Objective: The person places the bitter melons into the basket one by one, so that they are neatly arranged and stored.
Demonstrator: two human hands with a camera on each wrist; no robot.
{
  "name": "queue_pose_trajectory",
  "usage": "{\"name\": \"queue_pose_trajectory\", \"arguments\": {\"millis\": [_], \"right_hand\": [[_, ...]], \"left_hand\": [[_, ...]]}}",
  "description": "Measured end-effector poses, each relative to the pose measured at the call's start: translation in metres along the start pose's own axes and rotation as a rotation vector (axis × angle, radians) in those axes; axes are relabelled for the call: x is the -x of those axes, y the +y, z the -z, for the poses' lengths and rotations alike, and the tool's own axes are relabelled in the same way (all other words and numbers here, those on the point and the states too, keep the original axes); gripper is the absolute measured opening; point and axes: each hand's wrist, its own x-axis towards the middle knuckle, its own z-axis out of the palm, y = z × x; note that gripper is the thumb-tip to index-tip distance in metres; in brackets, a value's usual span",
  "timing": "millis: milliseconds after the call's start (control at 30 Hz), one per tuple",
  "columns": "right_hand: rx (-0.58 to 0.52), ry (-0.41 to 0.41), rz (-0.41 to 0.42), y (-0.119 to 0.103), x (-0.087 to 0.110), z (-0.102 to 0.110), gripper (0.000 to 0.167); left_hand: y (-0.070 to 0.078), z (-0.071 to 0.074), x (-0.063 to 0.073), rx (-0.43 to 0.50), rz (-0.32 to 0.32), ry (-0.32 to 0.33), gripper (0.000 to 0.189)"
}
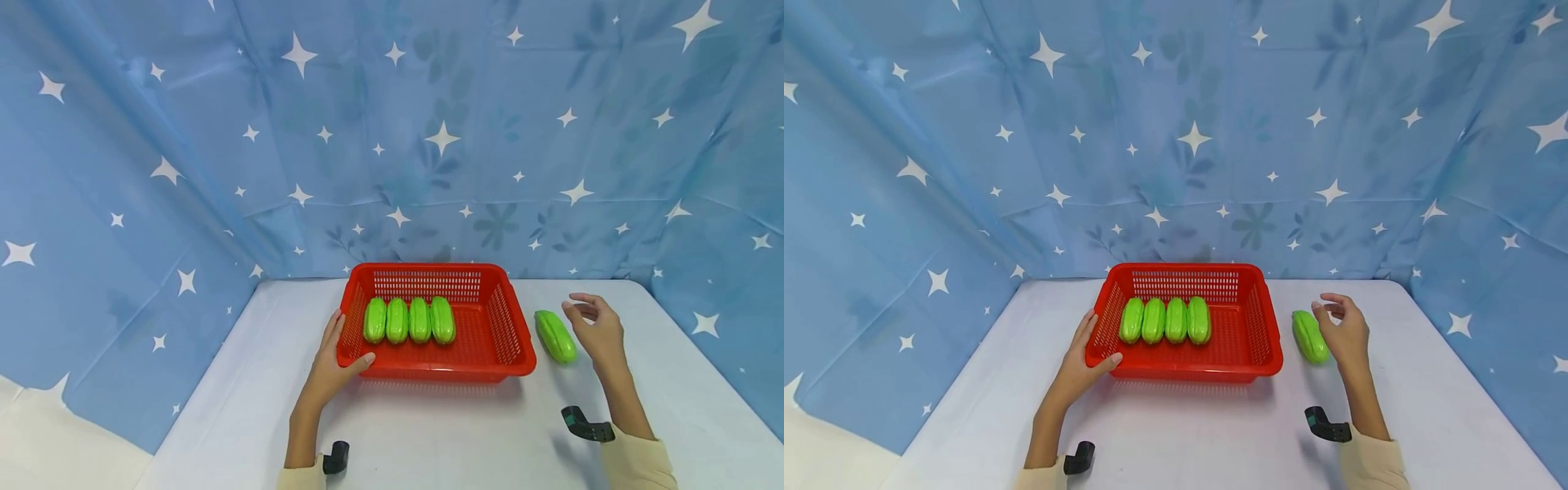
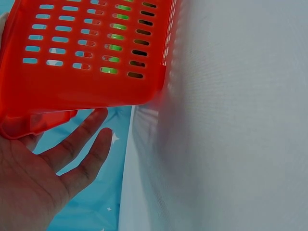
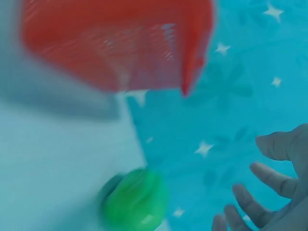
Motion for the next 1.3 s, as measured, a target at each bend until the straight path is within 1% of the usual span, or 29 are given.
{"name": "queue_pose_trajectory", "arguments": {"millis": [167, 333, 467, 567, 700, 800, 1033, 1300], "right_hand": [[0.055, -0.059, -0.093, 0.030, 0.009, -0.002, 0.066], [0.077, -0.126, -0.160, 0.046, 0.015, -0.011, 0.076], [0.113, -0.187, -0.159, 0.050, 0.015, -0.018, 0.082], [0.139, -0.217, -0.139, 0.052, 0.015, -0.022, 0.084], [0.162, -0.217, -0.111, 0.054, 0.014, -0.025, 0.084], [0.171, -0.206, -0.114, 0.054, 0.014, -0.027, 0.082], [0.162, -0.180, -0.157, 0.052, 0.015, -0.027, 0.075], [0.170, -0.152, -0.246, 0.055, 0.009, -0.027, 0.072]], "left_hand": [[-0.001, -0.001, 0.001, 0.006, 0.001, -0.001, 0.104], [-0.001, -0.001, 0.002, 0.003, 0.003, -0.001, 0.104], [-0.001, 0.000, 0.001, 0.001, -0.009, 0.003, 0.102], [-0.001, 0.000, -0.001, 0.001, -0.024, 0.006, 0.102], [-0.001, 0.000, -0.002, 0.004, -0.028, 0.010, 0.100], [-0.001, 0.000, -0.002, 0.006, -0.029, 0.010, 0.101], [-0.003, 0.000, -0.001, 0.003, -0.032, 0.010, 0.103], [-0.004, -0.001, -0.001, 0.002, -0.028, 0.012, 0.103]]}}
